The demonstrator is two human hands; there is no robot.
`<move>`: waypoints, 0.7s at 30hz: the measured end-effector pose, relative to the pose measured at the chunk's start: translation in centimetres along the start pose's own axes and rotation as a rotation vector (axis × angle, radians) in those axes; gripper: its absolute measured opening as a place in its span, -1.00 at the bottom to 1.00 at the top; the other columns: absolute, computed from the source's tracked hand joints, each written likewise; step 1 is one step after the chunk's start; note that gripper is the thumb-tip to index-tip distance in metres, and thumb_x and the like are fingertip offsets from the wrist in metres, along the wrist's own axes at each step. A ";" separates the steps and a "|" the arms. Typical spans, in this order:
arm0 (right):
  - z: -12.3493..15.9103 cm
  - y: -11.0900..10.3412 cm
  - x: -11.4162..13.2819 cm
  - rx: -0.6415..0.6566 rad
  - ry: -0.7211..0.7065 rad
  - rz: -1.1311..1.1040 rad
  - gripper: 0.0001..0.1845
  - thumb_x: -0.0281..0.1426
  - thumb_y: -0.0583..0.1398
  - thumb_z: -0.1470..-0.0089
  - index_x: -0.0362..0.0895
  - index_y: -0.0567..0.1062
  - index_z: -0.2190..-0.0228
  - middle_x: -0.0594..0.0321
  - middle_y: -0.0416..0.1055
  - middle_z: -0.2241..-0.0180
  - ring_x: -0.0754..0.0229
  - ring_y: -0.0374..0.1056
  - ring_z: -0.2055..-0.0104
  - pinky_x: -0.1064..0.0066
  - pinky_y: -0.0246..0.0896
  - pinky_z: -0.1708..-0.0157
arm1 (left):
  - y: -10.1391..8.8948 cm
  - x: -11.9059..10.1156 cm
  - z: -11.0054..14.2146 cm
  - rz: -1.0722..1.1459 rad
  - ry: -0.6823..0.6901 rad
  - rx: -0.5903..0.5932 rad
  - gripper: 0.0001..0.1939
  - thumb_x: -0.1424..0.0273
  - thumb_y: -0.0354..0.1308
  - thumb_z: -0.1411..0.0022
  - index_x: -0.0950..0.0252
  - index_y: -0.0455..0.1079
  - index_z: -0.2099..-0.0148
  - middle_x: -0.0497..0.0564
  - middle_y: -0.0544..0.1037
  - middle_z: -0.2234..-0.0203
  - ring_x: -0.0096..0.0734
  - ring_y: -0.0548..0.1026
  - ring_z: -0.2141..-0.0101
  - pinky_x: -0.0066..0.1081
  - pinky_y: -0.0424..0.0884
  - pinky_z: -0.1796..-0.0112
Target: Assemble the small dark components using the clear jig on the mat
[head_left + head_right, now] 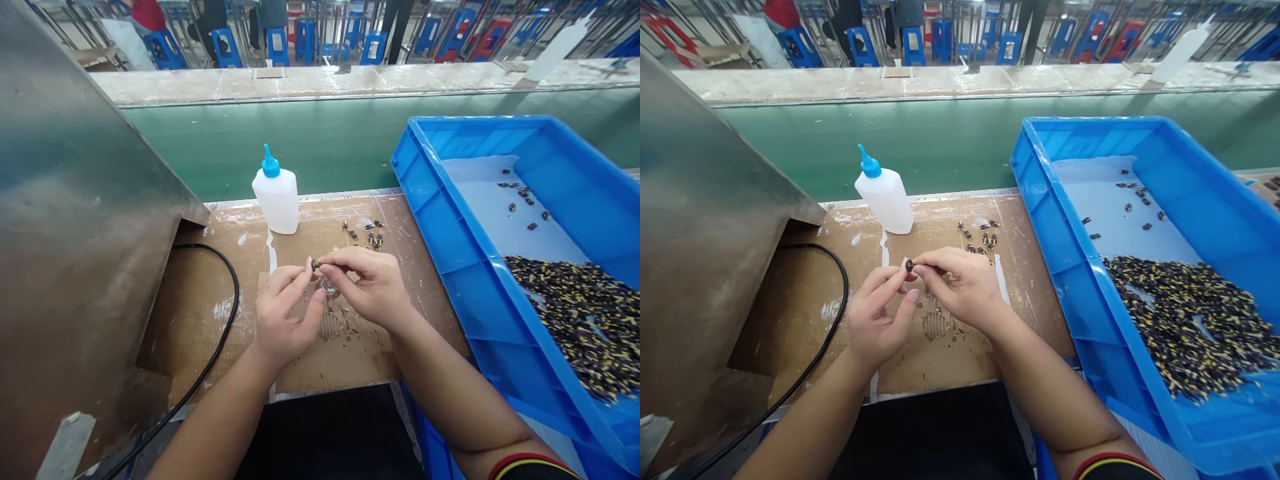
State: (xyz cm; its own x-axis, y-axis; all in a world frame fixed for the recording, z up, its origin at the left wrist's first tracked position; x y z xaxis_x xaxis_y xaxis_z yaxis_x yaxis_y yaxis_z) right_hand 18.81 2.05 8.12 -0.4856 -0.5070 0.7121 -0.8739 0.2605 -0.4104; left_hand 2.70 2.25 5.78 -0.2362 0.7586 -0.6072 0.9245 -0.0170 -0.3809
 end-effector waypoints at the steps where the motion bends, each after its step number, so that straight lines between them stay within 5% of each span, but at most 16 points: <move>1: 0.0 0.0 0.0 0.005 0.003 0.000 -0.89 -0.48 0.33 -0.31 -0.06 0.68 0.19 0.33 0.70 0.25 0.28 0.61 0.27 0.46 0.51 0.26 | 0.0 0.0 0.0 -0.007 0.003 0.004 -0.41 0.60 0.29 -0.33 0.26 0.40 -0.36 0.09 0.59 0.08 -0.33 0.59 0.10 -0.29 0.59 0.05; 8: 0.1 0.2 -0.9 0.026 0.082 -0.035 -0.89 -0.44 0.32 -0.32 -0.05 0.69 0.18 0.32 0.70 0.25 0.27 0.59 0.28 0.42 0.51 0.26 | 0.3 0.4 0.2 0.021 -0.044 0.026 -0.40 0.57 0.30 -0.33 0.21 0.40 -0.38 0.08 0.60 0.07 -0.36 0.57 0.11 -0.30 0.57 0.07; 14: 0.0 0.0 -1.2 0.002 0.066 -0.067 -0.88 -0.40 0.30 -0.35 -0.04 0.69 0.15 0.29 0.68 0.23 0.26 0.57 0.25 0.40 0.52 0.21 | 1.1 2.0 0.6 0.301 -0.191 0.065 -0.43 0.49 0.27 -0.39 0.10 0.40 -0.39 0.12 0.59 -0.02 -0.36 0.55 0.12 -0.37 0.56 0.18; 21: -0.2 -0.2 -1.5 -0.039 -0.034 -0.057 -0.83 -0.44 0.25 -0.35 -0.05 0.68 0.13 0.20 0.63 0.16 0.20 0.55 0.15 0.32 0.51 0.15 | 0.4 3.3 0.2 0.322 -0.297 -0.003 -0.69 0.38 0.26 -0.42 0.20 0.59 -0.17 0.16 0.63 0.05 -0.30 0.62 0.08 -0.37 0.56 0.13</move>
State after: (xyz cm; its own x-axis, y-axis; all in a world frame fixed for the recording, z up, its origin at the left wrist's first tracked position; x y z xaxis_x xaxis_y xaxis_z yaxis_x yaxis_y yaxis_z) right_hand 19.68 2.98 7.24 -0.4347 -0.5493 0.7137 -0.9006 0.2616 -0.3472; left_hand 2.22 4.57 3.51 -0.0110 0.4943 -0.8692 0.9659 -0.2197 -0.1371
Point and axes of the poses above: each hand's wrist, its own z-axis away from the middle knuckle, its own y-axis out of the palm, x = y × z, the point moved 8 cm from there along -z, towards the middle knuckle
